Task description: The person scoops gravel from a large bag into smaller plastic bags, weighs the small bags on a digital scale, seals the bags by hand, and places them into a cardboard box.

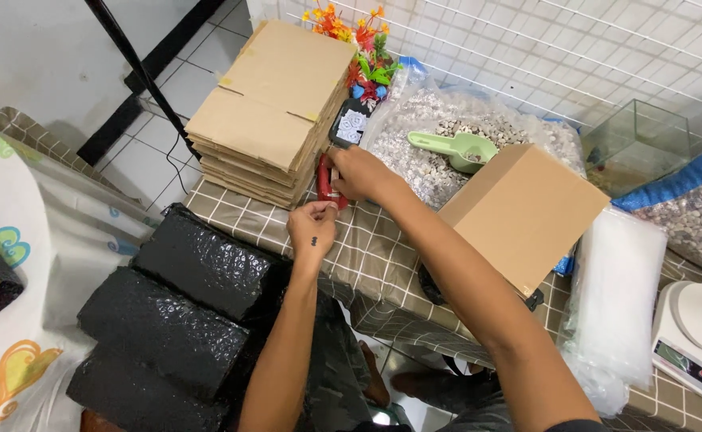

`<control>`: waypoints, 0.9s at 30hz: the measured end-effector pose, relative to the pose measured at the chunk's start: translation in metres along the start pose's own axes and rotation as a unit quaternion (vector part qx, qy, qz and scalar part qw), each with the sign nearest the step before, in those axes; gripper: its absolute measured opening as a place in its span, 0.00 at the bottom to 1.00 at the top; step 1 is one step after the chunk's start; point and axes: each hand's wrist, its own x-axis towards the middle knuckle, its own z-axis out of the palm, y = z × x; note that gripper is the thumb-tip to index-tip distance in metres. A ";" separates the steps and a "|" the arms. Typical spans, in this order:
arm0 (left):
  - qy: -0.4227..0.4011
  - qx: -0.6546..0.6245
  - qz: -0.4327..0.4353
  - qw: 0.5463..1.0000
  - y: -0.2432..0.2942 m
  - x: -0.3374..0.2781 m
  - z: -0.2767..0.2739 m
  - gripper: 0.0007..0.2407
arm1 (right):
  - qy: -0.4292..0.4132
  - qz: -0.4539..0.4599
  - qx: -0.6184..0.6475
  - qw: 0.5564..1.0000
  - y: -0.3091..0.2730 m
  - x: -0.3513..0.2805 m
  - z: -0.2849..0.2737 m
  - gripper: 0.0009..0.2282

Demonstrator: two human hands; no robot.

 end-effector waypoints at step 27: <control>-0.194 -0.101 0.123 0.968 0.100 -0.123 0.002 0.05 | 0.255 0.035 0.085 0.963 0.005 -0.274 -0.149 0.19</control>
